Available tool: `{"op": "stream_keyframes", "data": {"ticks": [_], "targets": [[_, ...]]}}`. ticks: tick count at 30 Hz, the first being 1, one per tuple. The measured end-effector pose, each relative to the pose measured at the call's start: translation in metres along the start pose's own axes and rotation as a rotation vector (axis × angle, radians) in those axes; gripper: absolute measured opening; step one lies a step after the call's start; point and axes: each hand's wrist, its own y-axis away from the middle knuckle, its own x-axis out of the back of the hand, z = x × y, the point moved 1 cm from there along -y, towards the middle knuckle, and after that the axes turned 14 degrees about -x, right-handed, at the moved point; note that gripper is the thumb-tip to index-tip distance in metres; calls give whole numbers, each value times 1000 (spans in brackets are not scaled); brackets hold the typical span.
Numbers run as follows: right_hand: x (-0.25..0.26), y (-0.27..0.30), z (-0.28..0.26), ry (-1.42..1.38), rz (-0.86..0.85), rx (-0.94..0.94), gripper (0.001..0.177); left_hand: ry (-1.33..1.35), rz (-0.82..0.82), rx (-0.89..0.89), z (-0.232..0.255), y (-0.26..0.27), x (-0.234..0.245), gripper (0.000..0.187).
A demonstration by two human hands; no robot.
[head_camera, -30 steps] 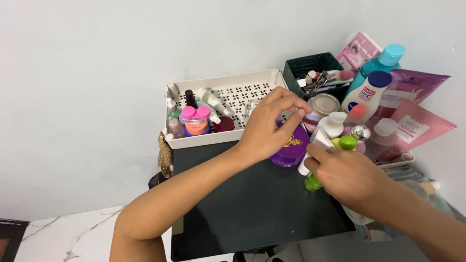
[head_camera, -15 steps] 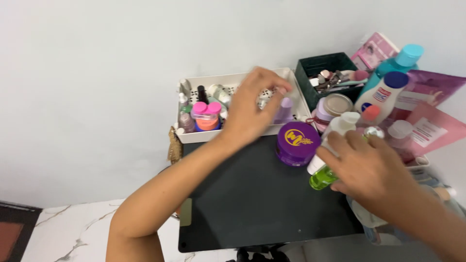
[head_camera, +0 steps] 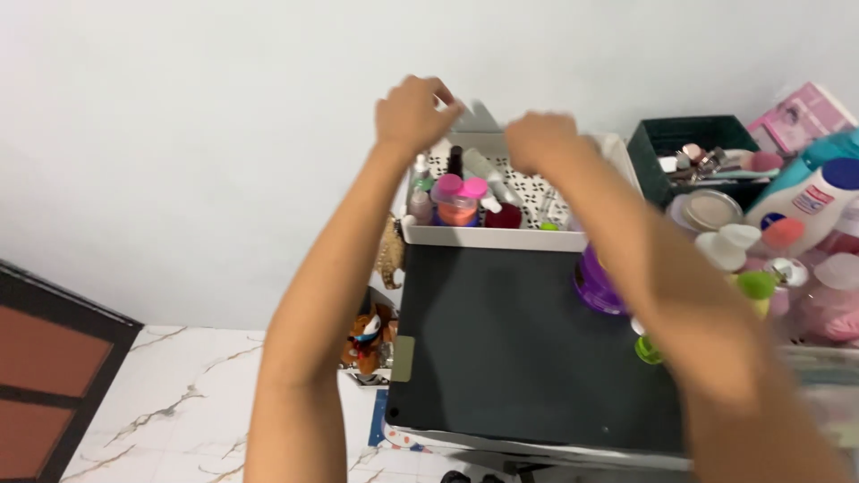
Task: Organizing various skincare and makeup products into storage containers on a vanity
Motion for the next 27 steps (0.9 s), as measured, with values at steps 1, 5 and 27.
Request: {"op": "stream_keyframes", "data": {"ticks": [1, 5, 27], "targets": [[-16, -16, -9, -27, -62, -35, 40, -8, -25, 9, 2, 1, -3, 31], [-149, -144, -32, -231, -17, -67, 37, -88, 36, -89, -5, -4, -38, 25], [95, 192, 107, 138, -116, -96, 23, 683, 327, -400, 138, 91, -25, 25]]}}
